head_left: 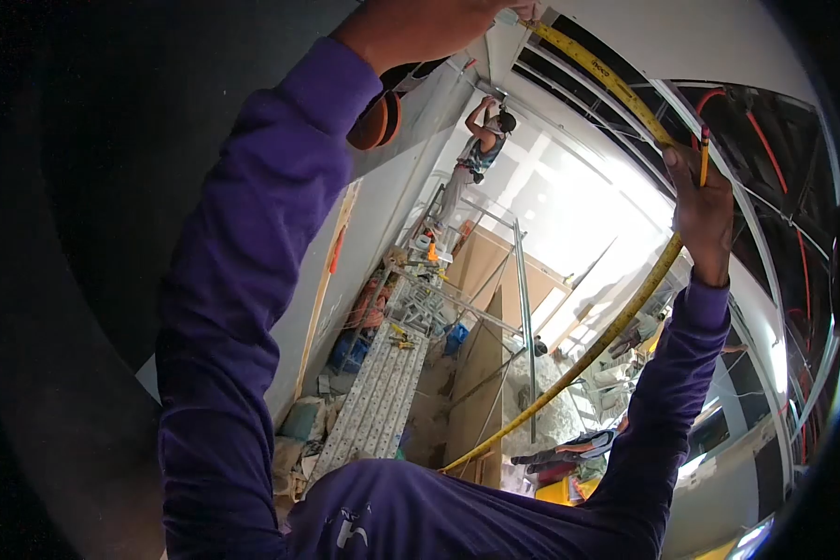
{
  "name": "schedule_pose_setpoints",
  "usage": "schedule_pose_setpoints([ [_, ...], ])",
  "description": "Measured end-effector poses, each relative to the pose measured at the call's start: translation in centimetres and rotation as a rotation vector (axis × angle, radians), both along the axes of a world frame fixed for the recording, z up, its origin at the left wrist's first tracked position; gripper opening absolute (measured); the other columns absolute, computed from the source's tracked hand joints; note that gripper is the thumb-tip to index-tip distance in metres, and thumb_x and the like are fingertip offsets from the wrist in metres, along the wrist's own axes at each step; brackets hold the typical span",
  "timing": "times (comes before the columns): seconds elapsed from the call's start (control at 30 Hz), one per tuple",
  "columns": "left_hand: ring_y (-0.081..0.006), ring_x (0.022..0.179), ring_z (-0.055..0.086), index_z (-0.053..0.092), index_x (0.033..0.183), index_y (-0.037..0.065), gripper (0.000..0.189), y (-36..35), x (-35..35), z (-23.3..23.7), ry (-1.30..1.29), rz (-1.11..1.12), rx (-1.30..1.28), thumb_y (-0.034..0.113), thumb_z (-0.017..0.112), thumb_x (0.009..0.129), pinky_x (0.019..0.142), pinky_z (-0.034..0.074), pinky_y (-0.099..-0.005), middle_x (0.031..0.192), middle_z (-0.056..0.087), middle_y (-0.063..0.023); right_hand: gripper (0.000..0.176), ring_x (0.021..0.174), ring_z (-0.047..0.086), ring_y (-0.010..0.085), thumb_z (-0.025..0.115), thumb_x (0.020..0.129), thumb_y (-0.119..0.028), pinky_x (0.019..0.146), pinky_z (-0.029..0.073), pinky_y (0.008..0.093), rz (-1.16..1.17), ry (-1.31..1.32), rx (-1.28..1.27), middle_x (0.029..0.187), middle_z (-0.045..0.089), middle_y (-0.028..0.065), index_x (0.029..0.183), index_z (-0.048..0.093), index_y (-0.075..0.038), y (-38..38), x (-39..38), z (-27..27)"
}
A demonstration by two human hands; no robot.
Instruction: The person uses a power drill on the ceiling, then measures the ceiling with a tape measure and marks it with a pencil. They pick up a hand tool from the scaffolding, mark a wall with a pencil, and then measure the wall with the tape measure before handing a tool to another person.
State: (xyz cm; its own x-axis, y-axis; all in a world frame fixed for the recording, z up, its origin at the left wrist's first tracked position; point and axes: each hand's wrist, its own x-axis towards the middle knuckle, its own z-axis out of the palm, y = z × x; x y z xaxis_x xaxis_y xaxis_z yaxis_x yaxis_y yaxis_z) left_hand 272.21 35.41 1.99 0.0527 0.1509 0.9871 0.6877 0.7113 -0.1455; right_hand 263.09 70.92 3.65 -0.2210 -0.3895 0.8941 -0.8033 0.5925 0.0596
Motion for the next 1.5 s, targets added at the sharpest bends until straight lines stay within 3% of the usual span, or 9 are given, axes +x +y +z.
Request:
schedule_pose_setpoints([
  [0.43,-0.0263,0.083,0.068,0.068,0.097,-0.004,0.030,0.0,-0.3,-0.2,-0.055,0.045,0.049,0.022,0.053,0.098,0.075,0.052,-0.0355,0.090,0.070,-0.0178,0.044,0.038,0.041,0.0067,0.061,0.094,-0.048,0.038,0.033,0.0252,-0.052,0.008,0.010,0.054,0.050,0.0005,0.108,0.073,-0.008,-0.8,1.0,-0.2],
  [0.6,-0.0261,0.083,0.068,0.068,0.096,-0.004,0.029,0.1,-0.2,0.0,-0.059,0.027,0.039,0.021,0.054,0.098,0.075,0.052,-0.0354,0.089,0.070,-0.0179,0.037,0.071,0.048,0.0062,0.063,0.097,-0.036,0.066,0.040,0.0227,-0.157,-0.179,-0.023,0.077,0.061,-0.0004,0.112,0.070,-0.003,-1.4,2.8,0.1],
  [0.93,-0.0257,0.079,0.068,0.068,0.094,-0.003,0.029,0.0,0.0,0.0,-0.039,0.064,0.023,0.022,0.054,0.097,0.072,0.052,-0.0352,0.086,0.070,-0.0171,0.032,0.077,0.050,0.0051,0.064,0.097,-0.031,0.072,0.041,0.0213,-0.011,-0.125,-0.019,0.081,0.064,-0.0015,0.110,0.071,-0.002,-0.7,1.1,0.0],
  [1.1,-0.0240,0.078,0.067,0.069,0.093,-0.002,0.031,-0.4,-0.6,0.1,0.014,0.051,0.012,0.024,0.053,0.098,0.072,0.052,-0.0342,0.085,0.070,-0.0152,0.045,0.039,0.042,0.0059,0.062,0.094,-0.050,0.037,0.033,0.0244,-0.038,-0.034,0.009,0.053,0.049,-0.0009,0.110,0.072,-0.009,-0.5,0.7,0.0],
  [1.3,-0.0188,0.080,0.067,0.069,0.092,0.000,0.032,-0.2,1.9,0.4,-0.147,-0.226,0.107,0.026,0.053,0.099,0.072,0.052,-0.0329,0.085,0.070,-0.0124,0.044,0.039,0.041,0.0057,0.062,0.094,-0.049,0.038,0.032,0.0248,-0.024,-0.041,-0.002,0.053,0.048,-0.0014,0.109,0.073,-0.009,-0.9,1.3,-0.1],
  [1.4,-0.0190,0.080,0.067,0.069,0.092,-0.003,0.032,0.3,2.1,0.4,-0.118,-0.118,0.076,0.024,0.052,0.098,0.074,0.052,-0.0318,0.085,0.070,-0.0131,0.040,0.050,0.045,0.0051,0.062,0.095,-0.043,0.048,0.036,0.0244,-0.034,-0.058,0.000,0.063,0.054,-0.0007,0.110,0.072,-0.007,-0.6,1.0,0.0],
  [1.43,-0.0192,0.078,0.066,0.069,0.091,-0.003,0.032,0.4,1.9,0.2,-0.112,-0.099,0.059,0.024,0.053,0.098,0.073,0.051,-0.0316,0.084,0.070,-0.0130,0.036,0.061,0.049,0.0046,0.063,0.096,-0.037,0.058,0.039,0.0237,-0.053,-0.074,0.004,0.073,0.060,0.0000,0.111,0.071,-0.005,-0.3,0.8,0.2],
  [1.5,-0.0194,0.075,0.065,0.069,0.090,-0.004,0.032,0.6,1.0,-0.1,-0.102,-0.063,0.020,0.023,0.053,0.097,0.071,0.050,-0.0314,0.082,0.070,-0.0129,0.035,0.062,0.049,0.0045,0.063,0.097,-0.036,0.059,0.040,0.0238,-0.076,-0.075,-0.001,0.073,0.059,0.0003,0.111,0.071,-0.005,-0.1,1.0,0.1],
])
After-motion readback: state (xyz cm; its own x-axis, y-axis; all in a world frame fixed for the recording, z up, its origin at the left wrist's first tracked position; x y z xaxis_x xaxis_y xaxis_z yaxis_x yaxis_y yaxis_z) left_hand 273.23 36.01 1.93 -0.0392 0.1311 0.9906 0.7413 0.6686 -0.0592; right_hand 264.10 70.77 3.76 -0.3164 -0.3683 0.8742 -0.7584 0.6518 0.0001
